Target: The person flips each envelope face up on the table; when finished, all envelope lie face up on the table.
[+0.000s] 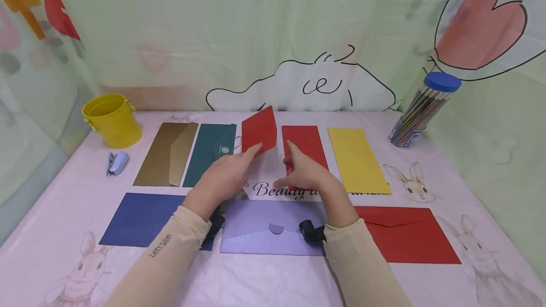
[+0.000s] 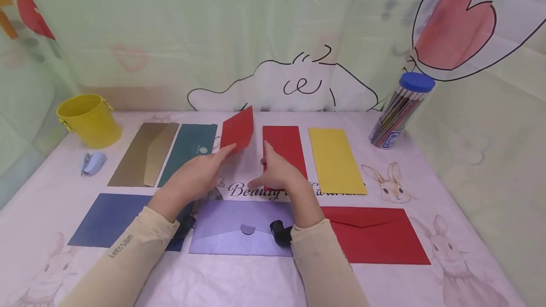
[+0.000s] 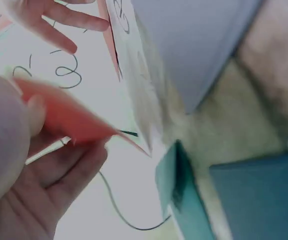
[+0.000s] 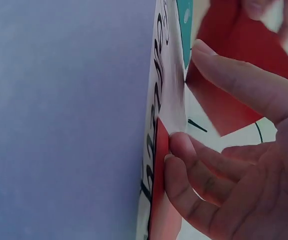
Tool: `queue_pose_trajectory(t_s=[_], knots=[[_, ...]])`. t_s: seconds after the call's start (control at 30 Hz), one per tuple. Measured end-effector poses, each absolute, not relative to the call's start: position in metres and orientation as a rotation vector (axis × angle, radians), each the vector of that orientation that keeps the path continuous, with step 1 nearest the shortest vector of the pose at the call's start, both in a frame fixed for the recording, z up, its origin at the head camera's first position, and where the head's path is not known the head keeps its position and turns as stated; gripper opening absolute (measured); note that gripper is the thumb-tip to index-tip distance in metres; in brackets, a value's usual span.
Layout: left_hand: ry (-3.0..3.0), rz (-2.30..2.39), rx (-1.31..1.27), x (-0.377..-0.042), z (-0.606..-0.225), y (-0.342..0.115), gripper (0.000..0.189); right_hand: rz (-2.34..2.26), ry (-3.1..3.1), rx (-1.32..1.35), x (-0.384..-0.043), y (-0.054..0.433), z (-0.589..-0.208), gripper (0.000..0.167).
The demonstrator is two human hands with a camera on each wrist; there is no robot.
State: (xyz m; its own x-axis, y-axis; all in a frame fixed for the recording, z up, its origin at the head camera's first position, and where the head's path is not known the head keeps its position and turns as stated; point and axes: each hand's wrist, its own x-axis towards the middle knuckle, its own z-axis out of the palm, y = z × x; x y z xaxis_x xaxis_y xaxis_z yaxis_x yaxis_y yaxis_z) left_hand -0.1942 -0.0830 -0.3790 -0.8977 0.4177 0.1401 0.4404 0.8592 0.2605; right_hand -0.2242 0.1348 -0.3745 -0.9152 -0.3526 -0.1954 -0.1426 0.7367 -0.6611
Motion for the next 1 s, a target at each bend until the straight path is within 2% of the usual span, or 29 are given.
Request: queue_pose_trajectory(t_s=[0.07, 0.13, 0.37, 0.5, 0.8, 1.0], knots=[[-2.878, -0.511, -0.587, -0.193, -0.378, -0.08, 0.089, -0.954, 2.632, -0.365, -0.224, 0.133, -0.375, 0.114], [-2.807, -0.604, -0.481, -0.191, -0.376, -0.078, 0.093, -0.943, 2.63, -0.386, -0.224, 0.131, -0.376, 0.11], [-2.674, -1.158, -0.206, -0.186, -0.372, -0.073, 0.084, -0.874, 2.656, -0.434, -0.222, 0.128, -0.378, 0.1], [-2.675, -1.364, -0.101, -0.186, -0.366, -0.074, 0.088, -0.86, 2.669, -0.448, -0.222, 0.129, -0.378, 0.095], [-2.959, -1.411, -0.081, -0.191, -0.367, -0.081, 0.087, -0.831, 2.649, -0.502, -0.222, 0.127, -0.377, 0.084], [-3.213, -1.033, -0.119, -0.189, -0.375, -0.081, 0.089, -0.767, 2.667, -0.489, -0.221, 0.126, -0.376, 0.075]])
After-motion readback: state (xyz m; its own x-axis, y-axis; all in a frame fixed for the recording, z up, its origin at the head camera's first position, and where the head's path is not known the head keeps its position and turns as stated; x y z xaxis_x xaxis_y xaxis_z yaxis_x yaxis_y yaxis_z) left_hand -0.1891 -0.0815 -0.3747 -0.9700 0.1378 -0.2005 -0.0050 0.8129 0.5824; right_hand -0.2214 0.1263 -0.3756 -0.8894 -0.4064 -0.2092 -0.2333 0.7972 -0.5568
